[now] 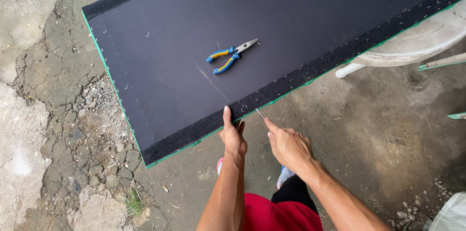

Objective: The person removes metal staples from the edge of a black fabric-covered board using a screwdriver and pliers. They pry up staples with the screwdriver and pull them out with the pliers, working along the edge of the board.

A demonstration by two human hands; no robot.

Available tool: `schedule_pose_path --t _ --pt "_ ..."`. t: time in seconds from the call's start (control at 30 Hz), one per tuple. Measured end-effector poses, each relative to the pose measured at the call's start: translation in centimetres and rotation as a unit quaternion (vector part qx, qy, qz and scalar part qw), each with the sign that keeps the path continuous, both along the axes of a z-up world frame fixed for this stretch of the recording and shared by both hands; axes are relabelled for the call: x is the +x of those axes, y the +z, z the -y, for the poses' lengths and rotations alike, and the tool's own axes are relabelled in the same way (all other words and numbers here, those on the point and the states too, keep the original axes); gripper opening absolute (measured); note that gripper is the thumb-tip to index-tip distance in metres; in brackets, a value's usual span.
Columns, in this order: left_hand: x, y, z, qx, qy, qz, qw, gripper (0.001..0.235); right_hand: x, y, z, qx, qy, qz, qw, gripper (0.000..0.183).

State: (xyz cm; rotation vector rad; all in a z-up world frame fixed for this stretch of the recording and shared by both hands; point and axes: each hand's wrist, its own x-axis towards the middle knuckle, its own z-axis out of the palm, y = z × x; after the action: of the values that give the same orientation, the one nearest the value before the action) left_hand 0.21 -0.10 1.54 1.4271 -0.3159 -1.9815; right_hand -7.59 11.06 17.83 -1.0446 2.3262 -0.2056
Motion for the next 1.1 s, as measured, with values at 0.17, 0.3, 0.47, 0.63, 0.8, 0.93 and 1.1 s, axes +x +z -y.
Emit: schedule_pose_path --t 0.17,0.3,0.47,0.63,0.8,0.93,1.1 --pt "-0.3 -0.6 -0.2 0.017 0.011 0.005 1.0 0.071 -0.3 -0.1 0.9 0.01 0.055 -0.069 0.996 0.048" --pt "-0.1 -1.1 -0.4 0.035 0.017 0.031 0.999 0.063 0.5 -1.7 2.0 0.078 0.063 -0.081 0.992 0.046" --pt "-0.6 -1.9 0.2 -0.003 0.015 0.029 0.999 0.061 1.9 -5.2 -0.1 -0.101 -0.094 0.085 0.987 0.052" --pt "-0.1 -1.7 0.1 0.019 -0.009 -0.001 1.0 0.068 0.8 -8.6 -1.6 -0.251 -0.116 0.154 0.948 0.052" --pt "0.4 -0.7 -0.1 0.015 -0.012 -0.025 0.999 0.076 0.6 -11.2 -1.7 -0.166 -0.131 0.024 0.977 0.043" --pt "0.9 -0.1 -0.1 0.016 -0.045 -0.043 0.998 0.085 -1.8 -9.5 -0.8 -0.165 -0.347 0.702 0.6 0.04" --pt "1.3 0.9 -0.3 0.03 -0.014 -0.101 0.994 0.096 -4.8 -3.6 1.5 -0.192 -0.305 0.574 0.735 0.051"
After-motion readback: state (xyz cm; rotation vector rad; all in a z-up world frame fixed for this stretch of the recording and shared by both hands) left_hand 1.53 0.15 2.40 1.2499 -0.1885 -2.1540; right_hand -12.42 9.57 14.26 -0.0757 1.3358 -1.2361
